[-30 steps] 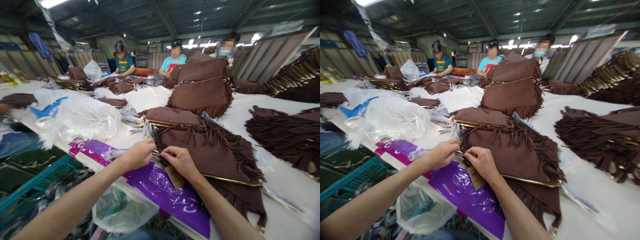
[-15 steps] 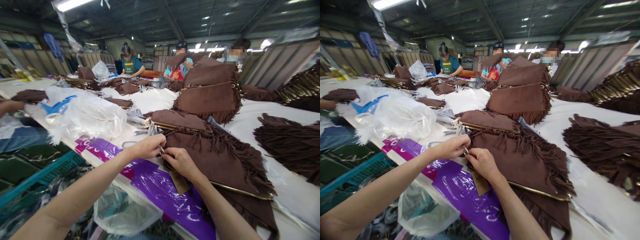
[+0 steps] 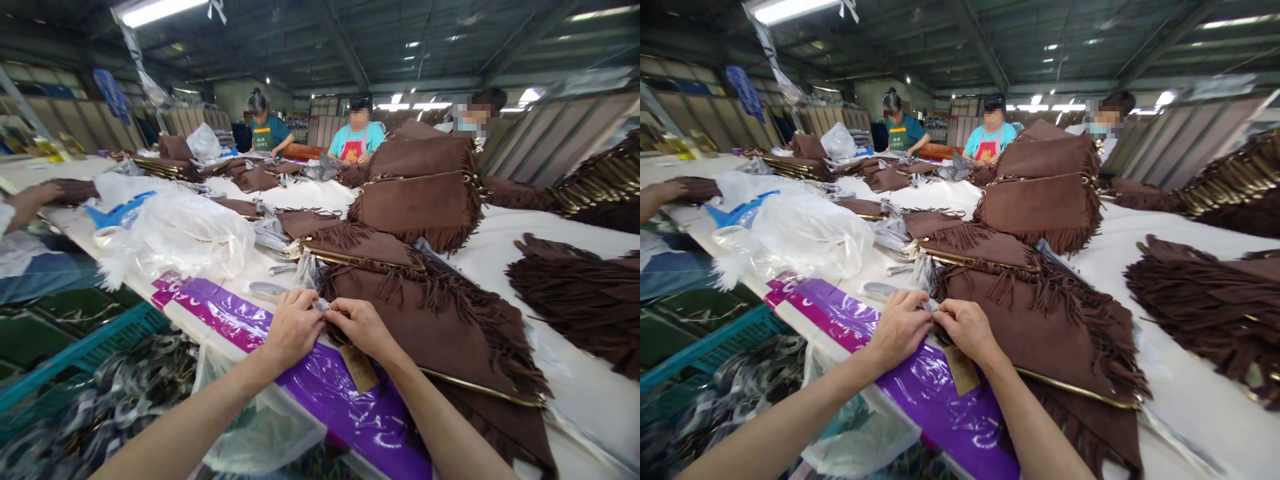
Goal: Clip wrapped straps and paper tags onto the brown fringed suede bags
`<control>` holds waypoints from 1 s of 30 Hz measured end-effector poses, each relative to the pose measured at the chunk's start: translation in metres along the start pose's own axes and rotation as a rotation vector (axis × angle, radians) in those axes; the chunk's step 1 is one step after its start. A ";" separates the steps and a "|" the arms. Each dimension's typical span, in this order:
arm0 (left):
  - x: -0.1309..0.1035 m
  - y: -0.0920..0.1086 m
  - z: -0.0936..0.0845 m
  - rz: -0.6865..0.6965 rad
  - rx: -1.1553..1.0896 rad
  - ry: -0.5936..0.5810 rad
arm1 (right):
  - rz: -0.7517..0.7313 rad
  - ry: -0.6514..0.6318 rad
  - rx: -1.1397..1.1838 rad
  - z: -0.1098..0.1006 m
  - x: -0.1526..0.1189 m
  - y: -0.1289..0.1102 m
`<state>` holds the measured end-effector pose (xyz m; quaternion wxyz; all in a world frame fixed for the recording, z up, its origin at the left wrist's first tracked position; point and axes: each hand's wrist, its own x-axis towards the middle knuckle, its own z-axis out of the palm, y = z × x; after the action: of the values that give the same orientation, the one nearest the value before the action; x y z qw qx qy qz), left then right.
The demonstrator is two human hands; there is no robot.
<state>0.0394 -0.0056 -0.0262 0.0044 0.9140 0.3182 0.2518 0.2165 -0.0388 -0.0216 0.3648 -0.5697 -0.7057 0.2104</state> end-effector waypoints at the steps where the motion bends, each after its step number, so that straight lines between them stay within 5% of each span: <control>1: 0.002 0.000 0.001 -0.003 -0.021 0.010 | 0.001 0.003 0.008 0.000 -0.001 0.000; 9: 0.014 -0.015 -0.035 -0.111 -0.467 0.122 | 0.166 0.065 0.415 -0.005 -0.010 -0.002; 12: 0.023 -0.013 -0.043 -0.102 -0.521 0.121 | 0.122 0.077 0.473 0.001 -0.007 -0.005; 17: 0.036 -0.006 -0.037 -0.100 -0.592 0.124 | -0.031 0.144 0.378 0.009 0.000 -0.010; 25: 0.023 -0.004 -0.017 -0.237 -0.655 0.016 | 0.024 0.177 0.345 0.008 -0.002 -0.006; 30: 0.017 0.005 -0.003 -0.262 -0.670 0.074 | 0.022 0.172 0.326 0.007 -0.003 -0.009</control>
<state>0.0525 0.0005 -0.0152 0.3245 0.8035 0.3323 0.3725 0.2056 -0.0434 -0.0207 0.5089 -0.5268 -0.6222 0.2765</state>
